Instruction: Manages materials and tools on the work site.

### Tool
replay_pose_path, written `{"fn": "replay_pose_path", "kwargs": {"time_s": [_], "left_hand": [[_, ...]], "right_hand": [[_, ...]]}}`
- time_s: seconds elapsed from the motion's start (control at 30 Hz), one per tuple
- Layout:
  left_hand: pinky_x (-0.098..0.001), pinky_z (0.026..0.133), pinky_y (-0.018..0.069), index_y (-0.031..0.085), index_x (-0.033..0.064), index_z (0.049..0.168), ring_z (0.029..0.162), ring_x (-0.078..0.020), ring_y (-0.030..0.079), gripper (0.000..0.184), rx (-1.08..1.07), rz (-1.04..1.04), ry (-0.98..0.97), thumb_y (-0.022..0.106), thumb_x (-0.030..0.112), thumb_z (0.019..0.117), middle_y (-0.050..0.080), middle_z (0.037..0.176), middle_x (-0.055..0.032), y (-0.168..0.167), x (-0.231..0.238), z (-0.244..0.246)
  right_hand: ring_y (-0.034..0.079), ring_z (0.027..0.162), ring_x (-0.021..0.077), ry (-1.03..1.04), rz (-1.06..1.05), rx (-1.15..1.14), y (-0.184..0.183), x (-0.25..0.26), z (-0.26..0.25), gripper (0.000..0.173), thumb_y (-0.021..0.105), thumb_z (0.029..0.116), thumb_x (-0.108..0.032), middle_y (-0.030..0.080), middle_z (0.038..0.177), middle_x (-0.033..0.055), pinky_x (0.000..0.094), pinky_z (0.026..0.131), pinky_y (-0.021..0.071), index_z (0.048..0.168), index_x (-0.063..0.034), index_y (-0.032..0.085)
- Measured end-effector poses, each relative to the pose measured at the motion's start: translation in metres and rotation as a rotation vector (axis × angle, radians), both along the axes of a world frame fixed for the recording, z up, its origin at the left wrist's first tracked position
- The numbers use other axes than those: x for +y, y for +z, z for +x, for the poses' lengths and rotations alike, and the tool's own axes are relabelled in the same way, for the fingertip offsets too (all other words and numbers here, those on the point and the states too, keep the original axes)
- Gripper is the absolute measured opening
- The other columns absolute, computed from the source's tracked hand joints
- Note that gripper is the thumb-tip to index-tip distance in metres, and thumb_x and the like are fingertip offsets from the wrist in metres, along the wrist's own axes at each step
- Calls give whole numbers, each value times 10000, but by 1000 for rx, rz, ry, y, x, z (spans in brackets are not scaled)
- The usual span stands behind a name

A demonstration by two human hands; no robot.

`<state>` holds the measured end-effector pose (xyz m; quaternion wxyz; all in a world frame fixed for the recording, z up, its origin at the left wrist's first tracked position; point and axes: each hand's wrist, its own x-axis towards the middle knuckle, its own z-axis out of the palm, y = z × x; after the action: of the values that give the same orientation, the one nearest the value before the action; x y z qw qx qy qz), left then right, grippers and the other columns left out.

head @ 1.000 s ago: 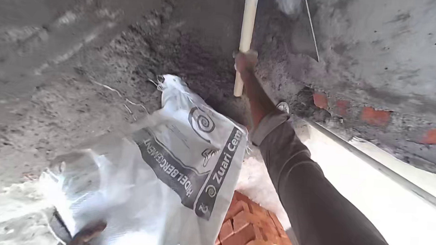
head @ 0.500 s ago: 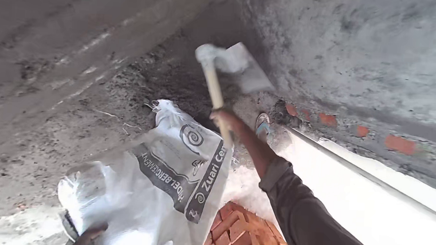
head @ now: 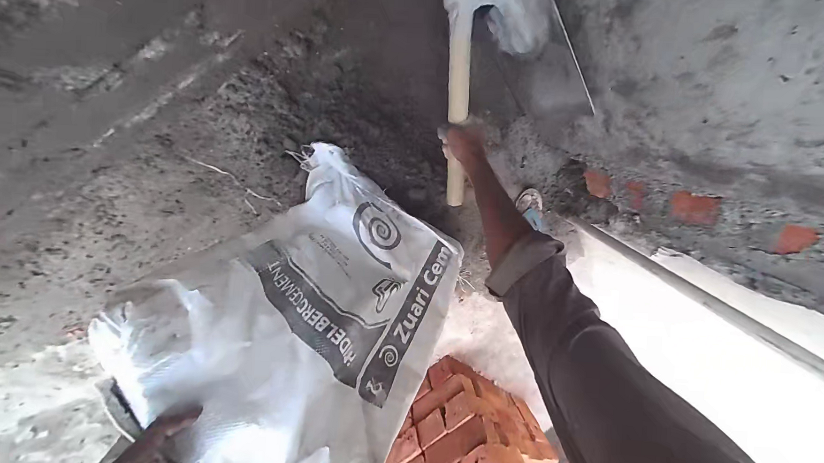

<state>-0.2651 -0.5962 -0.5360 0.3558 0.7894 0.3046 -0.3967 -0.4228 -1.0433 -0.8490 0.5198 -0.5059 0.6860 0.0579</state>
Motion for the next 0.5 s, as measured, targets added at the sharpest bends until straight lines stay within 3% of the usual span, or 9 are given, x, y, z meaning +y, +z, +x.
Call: {"fn": "replay_pose_path", "kwargs": {"time_s": [0.07,0.13,0.23,0.37,0.43,0.5], "left_hand": [[-175,711,576,517,88,1125,749,56,639,226,-8,66,-19,445,-38,952,646,844,122,4,19,10],[-185,720,563,496,54,1200,774,44,621,282,-15,106,-44,478,-42,935,619,899,92,3,38,16],[-201,744,584,509,82,1168,801,35,650,297,8,86,-35,500,-51,903,654,908,109,11,72,28],[-230,743,589,534,112,1065,774,9,655,243,-6,109,3,519,-42,878,661,845,118,31,95,33],[-218,720,584,541,108,1054,747,21,644,222,-42,133,11,519,-40,890,652,821,123,35,101,32],[-214,698,567,537,105,1050,717,22,616,198,-61,182,31,511,-33,911,622,802,121,45,111,30]], "right_hand": [[602,507,180,-204,15,-147,0,17,33,185,720,890,-104,633,688,93,332,465,545,993,12,618],[600,499,179,-281,32,-215,8,26,52,166,705,893,-98,622,669,86,332,461,549,974,6,604],[627,546,186,-142,119,-166,26,58,54,214,728,866,-143,646,698,87,354,513,566,995,6,643],[560,489,175,-6,281,-156,34,137,62,260,743,811,-70,582,645,84,343,454,500,1018,-9,599],[597,523,200,124,314,-104,40,163,56,268,770,807,-140,618,671,98,382,487,526,997,-14,630],[632,604,210,248,336,-40,62,179,29,346,769,836,-281,651,764,102,407,552,545,1060,-48,643]]}}
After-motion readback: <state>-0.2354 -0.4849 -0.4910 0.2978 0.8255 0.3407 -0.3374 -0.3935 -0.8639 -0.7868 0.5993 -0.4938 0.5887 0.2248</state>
